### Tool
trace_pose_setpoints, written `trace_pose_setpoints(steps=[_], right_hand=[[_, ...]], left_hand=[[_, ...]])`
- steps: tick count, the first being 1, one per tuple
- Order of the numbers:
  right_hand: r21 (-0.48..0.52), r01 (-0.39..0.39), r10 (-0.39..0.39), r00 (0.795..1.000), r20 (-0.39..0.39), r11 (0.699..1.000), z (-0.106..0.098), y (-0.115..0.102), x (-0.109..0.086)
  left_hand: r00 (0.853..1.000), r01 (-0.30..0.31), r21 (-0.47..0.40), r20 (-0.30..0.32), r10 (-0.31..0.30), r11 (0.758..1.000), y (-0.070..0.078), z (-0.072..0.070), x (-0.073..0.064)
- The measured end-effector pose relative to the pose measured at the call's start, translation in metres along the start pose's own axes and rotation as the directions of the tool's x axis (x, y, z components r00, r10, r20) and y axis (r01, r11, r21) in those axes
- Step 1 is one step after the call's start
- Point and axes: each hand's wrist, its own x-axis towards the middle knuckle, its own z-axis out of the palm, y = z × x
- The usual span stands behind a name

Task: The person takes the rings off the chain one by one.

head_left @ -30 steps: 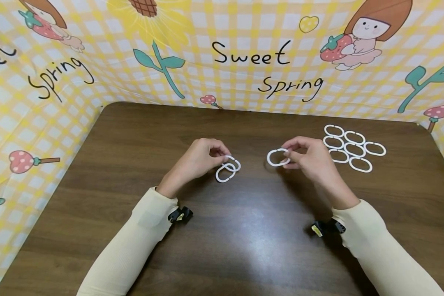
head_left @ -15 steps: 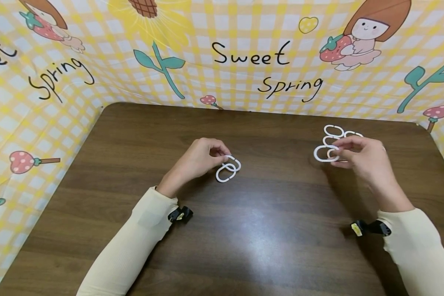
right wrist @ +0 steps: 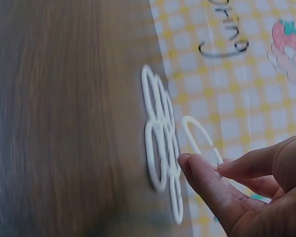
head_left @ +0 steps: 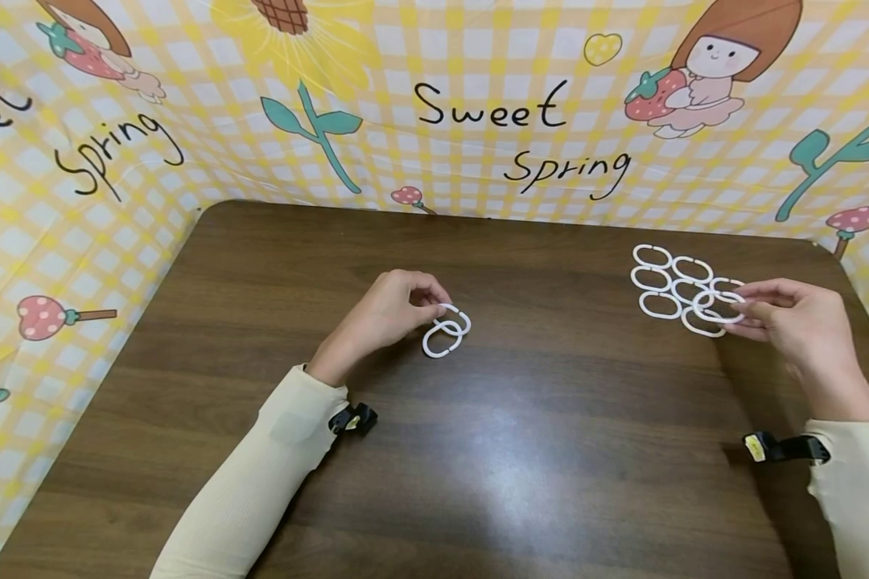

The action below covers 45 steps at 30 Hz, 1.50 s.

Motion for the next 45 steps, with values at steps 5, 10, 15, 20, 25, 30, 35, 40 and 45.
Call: trace_pose_setpoints(steps=[5,10,15,20,25,30,35,40,45], right_hand=[[0.090,-0.057,0.060,0.998,-0.031,0.994,-0.016,0.010,0.005],[0.142,-0.094,0.099,0.995,-0.032,0.985,-0.028,0.018,0.006],[0.187,-0.105,0.111,0.994,-0.023,0.977,-0.034,0.024,0.008],[0.202,-0.107,0.110,0.994,-0.003,0.974,-0.036,0.029,0.011],[0.065,-0.129,0.129,0.992,-0.002,0.990,-0.036,0.031,0.013],[-0.097,-0.161,0.157,0.987,-0.043,0.982,-0.033,0.032,0.015],[-0.093,-0.149,0.144,0.988,-0.055,0.985,-0.032,0.033,0.016],[-0.169,-0.089,0.074,0.993,-0.093,0.982,-0.026,0.027,0.012],[-0.240,0.020,-0.045,0.994,-0.099,0.971,-0.009,0.010,0.005]], left_hand=[[1.000,0.003,-0.002,0.001,-0.003,1.000,0.000,0.000,0.000],[1.000,0.009,-0.006,0.005,-0.009,1.000,0.000,0.000,0.000],[1.000,0.010,-0.005,0.001,-0.010,1.000,0.000,0.000,0.000],[1.000,0.005,-0.002,0.004,-0.005,1.000,0.002,0.000,0.001],[1.000,0.008,0.003,0.009,-0.008,1.000,0.003,0.000,0.001],[1.000,0.011,0.002,0.013,-0.011,1.000,0.002,-0.001,0.000],[1.000,-0.019,0.016,0.002,0.019,1.000,0.001,0.000,0.001],[0.999,-0.036,0.031,-0.009,0.037,0.999,0.000,0.001,0.001],[0.999,-0.039,0.024,-0.010,0.039,0.999,0.000,0.002,0.002]])
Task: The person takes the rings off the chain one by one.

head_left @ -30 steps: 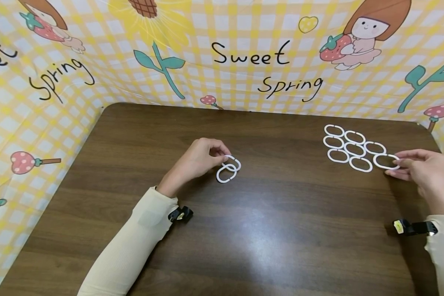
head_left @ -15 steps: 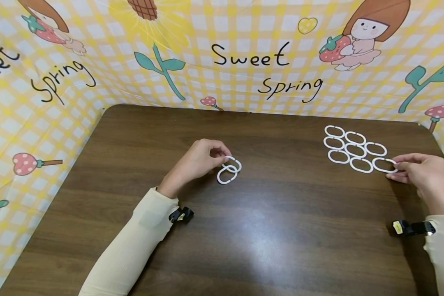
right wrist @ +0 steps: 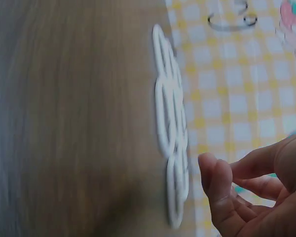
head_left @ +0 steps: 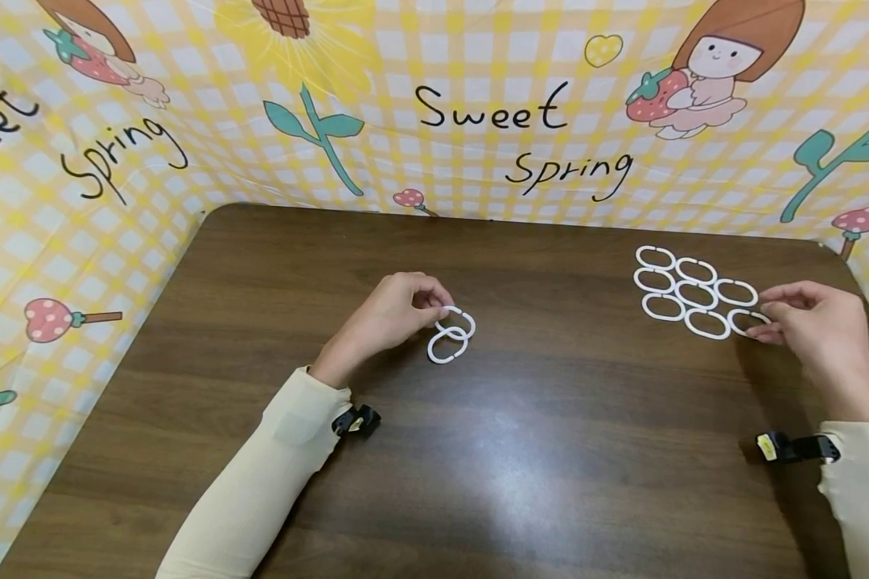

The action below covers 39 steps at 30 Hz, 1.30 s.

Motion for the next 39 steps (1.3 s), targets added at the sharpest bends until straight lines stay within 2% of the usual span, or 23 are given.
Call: trace_pose_setpoints(steps=[7,14,18,24,34,39], right_hand=[[0.092,0.121,-0.126,0.991,0.048,0.988,0.020,-0.033,-0.011],[0.145,0.224,-0.239,0.966,0.099,0.964,0.049,-0.062,-0.023],[0.176,0.275,-0.299,0.945,0.131,0.945,0.066,-0.077,-0.030],[0.161,0.385,-0.410,0.896,0.170,0.909,0.092,-0.092,-0.037],[0.240,0.366,-0.426,0.859,0.286,0.899,0.130,-0.116,-0.054],[0.292,0.319,-0.412,0.838,0.359,0.902,0.151,-0.125,-0.060]], left_hand=[[1.000,0.008,-0.005,0.004,-0.008,1.000,0.001,0.001,-0.001],[0.999,0.028,-0.016,0.017,-0.027,0.999,-0.001,0.002,-0.001],[0.999,0.027,-0.023,0.022,-0.027,0.999,-0.002,0.001,-0.001],[1.000,0.023,-0.020,0.018,-0.023,1.000,-0.002,0.000,-0.001],[0.999,0.019,-0.059,0.032,-0.018,0.998,-0.004,-0.001,-0.002],[0.999,0.028,-0.091,0.048,-0.024,0.995,-0.004,-0.002,-0.004]])
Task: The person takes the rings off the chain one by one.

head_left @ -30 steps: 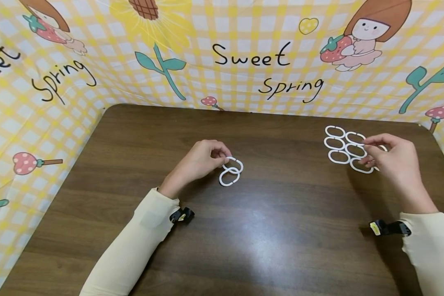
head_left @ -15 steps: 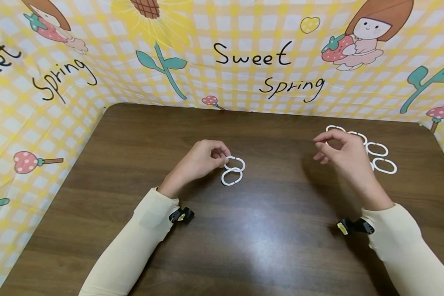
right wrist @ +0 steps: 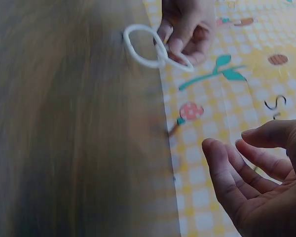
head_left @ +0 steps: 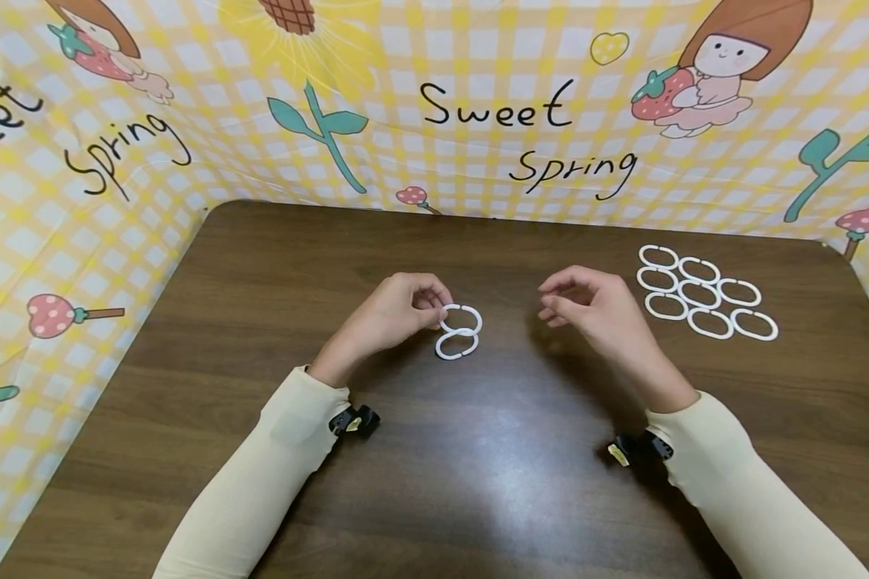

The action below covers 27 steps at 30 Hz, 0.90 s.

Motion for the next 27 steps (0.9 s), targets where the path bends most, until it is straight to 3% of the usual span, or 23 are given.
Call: trace_pose_setpoints(steps=[11,27], right_hand=[[0.128,-0.044,0.032,0.995,0.092,0.991,0.037,-0.003,0.007],[0.201,-0.103,0.076,0.987,0.141,0.974,0.066,-0.009,0.013]], left_hand=[[1.000,0.017,-0.057,0.013,-0.016,0.998,0.001,0.001,0.000],[0.999,0.022,-0.106,0.029,-0.019,0.994,0.002,0.003,0.000]])
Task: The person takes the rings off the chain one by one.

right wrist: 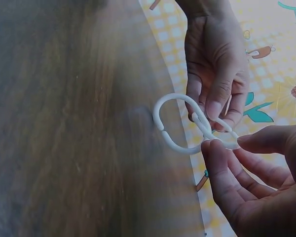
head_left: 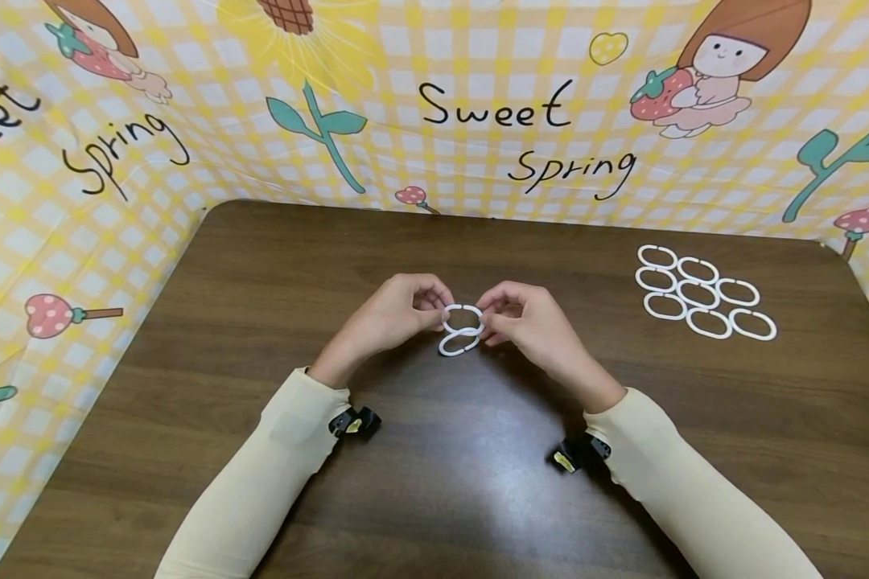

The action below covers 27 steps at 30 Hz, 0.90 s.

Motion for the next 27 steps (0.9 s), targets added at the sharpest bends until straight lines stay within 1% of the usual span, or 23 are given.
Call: trace_pose_setpoints(steps=[10,19,27], right_hand=[[-0.011,-0.024,0.024,1.000,0.000,1.000,0.0056,-0.0013,0.0043],[-0.018,-0.022,0.021,1.000,-0.013,1.000,0.0061,-0.0022,0.0041],[-0.019,-0.022,0.022,0.999,-0.029,1.000,0.0037,-0.0009,0.0051]], left_hand=[[1.000,0.006,-0.020,0.011,-0.006,1.000,-0.0023,0.0015,0.0021],[1.000,0.013,-0.032,0.018,-0.012,0.999,-0.0007,0.0017,0.0020],[1.000,-0.009,0.044,0.005,0.009,0.999,0.0002,-0.0008,0.0019]])
